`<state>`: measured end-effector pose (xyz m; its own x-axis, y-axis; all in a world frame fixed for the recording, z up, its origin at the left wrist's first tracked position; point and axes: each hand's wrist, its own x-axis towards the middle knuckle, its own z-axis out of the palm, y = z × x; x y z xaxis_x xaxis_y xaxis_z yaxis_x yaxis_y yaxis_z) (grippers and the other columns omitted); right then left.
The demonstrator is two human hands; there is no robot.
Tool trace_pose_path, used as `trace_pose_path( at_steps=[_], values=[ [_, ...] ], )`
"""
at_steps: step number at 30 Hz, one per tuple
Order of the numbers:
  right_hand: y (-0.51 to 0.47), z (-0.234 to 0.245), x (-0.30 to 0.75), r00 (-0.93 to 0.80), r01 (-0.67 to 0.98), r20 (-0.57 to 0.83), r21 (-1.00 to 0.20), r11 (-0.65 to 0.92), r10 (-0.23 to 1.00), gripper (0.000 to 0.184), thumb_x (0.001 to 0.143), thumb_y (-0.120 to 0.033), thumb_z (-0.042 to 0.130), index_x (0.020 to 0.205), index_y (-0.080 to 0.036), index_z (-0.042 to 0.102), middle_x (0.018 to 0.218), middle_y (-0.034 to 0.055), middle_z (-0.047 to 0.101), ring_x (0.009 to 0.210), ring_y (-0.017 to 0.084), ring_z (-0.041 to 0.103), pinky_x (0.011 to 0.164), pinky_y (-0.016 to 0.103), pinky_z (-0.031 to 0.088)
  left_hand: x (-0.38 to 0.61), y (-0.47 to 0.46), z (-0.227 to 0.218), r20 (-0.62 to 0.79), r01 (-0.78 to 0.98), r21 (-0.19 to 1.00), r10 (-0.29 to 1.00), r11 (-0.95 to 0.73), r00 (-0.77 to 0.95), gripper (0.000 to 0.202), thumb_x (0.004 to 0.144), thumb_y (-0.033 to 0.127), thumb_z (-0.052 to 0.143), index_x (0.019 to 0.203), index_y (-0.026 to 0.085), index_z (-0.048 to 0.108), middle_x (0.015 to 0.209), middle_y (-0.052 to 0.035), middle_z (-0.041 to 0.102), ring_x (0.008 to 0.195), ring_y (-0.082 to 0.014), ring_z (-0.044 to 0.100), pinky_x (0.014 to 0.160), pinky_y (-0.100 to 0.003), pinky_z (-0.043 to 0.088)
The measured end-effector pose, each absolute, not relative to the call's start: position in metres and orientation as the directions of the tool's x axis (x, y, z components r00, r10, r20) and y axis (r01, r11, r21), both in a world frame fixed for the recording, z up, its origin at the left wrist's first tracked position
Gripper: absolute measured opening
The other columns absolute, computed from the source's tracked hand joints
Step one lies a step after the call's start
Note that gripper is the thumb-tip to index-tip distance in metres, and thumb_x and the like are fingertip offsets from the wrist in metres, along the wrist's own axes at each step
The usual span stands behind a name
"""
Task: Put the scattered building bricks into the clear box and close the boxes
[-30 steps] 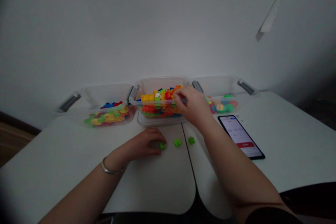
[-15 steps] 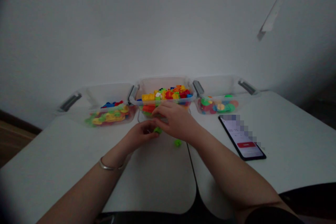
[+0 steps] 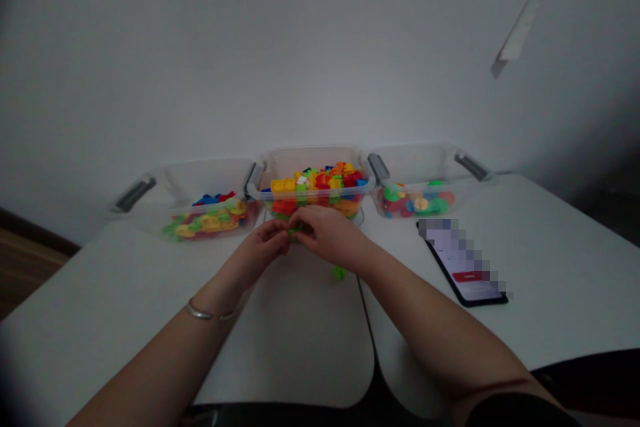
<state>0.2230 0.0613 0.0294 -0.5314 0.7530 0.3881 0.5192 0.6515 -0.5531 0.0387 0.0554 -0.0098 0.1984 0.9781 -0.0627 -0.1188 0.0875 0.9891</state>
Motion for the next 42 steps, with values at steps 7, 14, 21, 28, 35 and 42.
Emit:
trace_pose_path(
  at_steps=[7,14,21,28,35,42],
  values=[
    [0.066,0.038,0.239,-0.445,0.462,0.579,-0.505,0.729,0.683,0.012,0.083,-0.015,0.065,0.095,-0.020,0.067,0.093,0.0043,0.071,0.079,0.016,0.065,0.073,0.030,0.052,0.036,0.054,-0.010,-0.087,-0.145,0.983,0.978,0.116,0.189,0.044,0.065,0.051,0.084,0.082,0.016,0.062,0.074,0.0015,0.061,0.062,-0.0086,0.053,0.060,-0.022,0.042],
    [0.084,0.049,0.268,-0.140,0.664,0.840,-0.314,0.679,0.525,0.009,0.087,-0.020,0.063,0.090,-0.024,0.070,0.094,0.0066,0.074,0.092,0.023,0.067,0.085,0.040,0.053,0.031,0.056,-0.015,-0.088,-0.133,0.984,0.977,0.116,0.195,0.045,0.066,0.054,0.083,0.081,0.016,0.062,0.071,0.0020,0.061,0.061,-0.0082,0.054,0.058,-0.021,0.042],
    [0.090,0.037,0.266,-0.235,0.719,0.783,-0.258,0.645,0.575,0.013,0.089,-0.024,0.058,0.087,-0.020,0.071,0.094,0.0088,0.074,0.093,0.024,0.067,0.088,0.040,0.052,0.030,0.055,-0.016,-0.090,-0.123,0.986,0.978,0.114,0.186,0.040,0.069,0.050,0.081,0.082,0.016,0.063,0.074,0.0008,0.063,0.062,-0.0093,0.055,0.060,-0.022,0.043],
    [0.081,0.039,0.259,-0.340,0.852,0.606,-0.125,0.508,0.719,0.027,0.094,-0.035,0.054,0.083,-0.016,0.071,0.086,0.0130,0.073,0.085,0.027,0.064,0.081,0.041,0.048,0.032,0.056,-0.014,-0.106,-0.132,0.982,0.975,0.133,0.193,0.049,0.063,0.057,0.083,0.081,0.016,0.063,0.073,0.0007,0.062,0.061,-0.0092,0.054,0.061,-0.023,0.042],
    [0.082,0.039,0.260,-0.354,0.813,0.613,-0.171,0.556,0.706,0.019,0.092,-0.031,0.057,0.087,-0.017,0.068,0.093,0.0132,0.071,0.092,0.028,0.063,0.086,0.042,0.048,0.033,0.056,-0.015,-0.098,-0.117,0.985,0.974,0.124,0.203,0.045,0.064,0.054,0.082,0.081,0.017,0.063,0.073,0.0005,0.063,0.062,-0.0100,0.054,0.061,-0.024,0.042],
    [0.082,0.041,0.262,-0.330,0.750,0.657,-0.254,0.611,0.678,0.017,0.092,-0.028,0.056,0.089,-0.017,0.069,0.093,0.0122,0.071,0.091,0.026,0.064,0.086,0.041,0.049,0.034,0.048,-0.015,0.173,0.182,0.956,0.942,-0.231,0.286,0.019,0.083,0.038,0.067,0.087,0.019,0.067,0.080,-0.0036,0.067,0.076,-0.0178,0.060,0.073,-0.031,0.047]
  ],
)
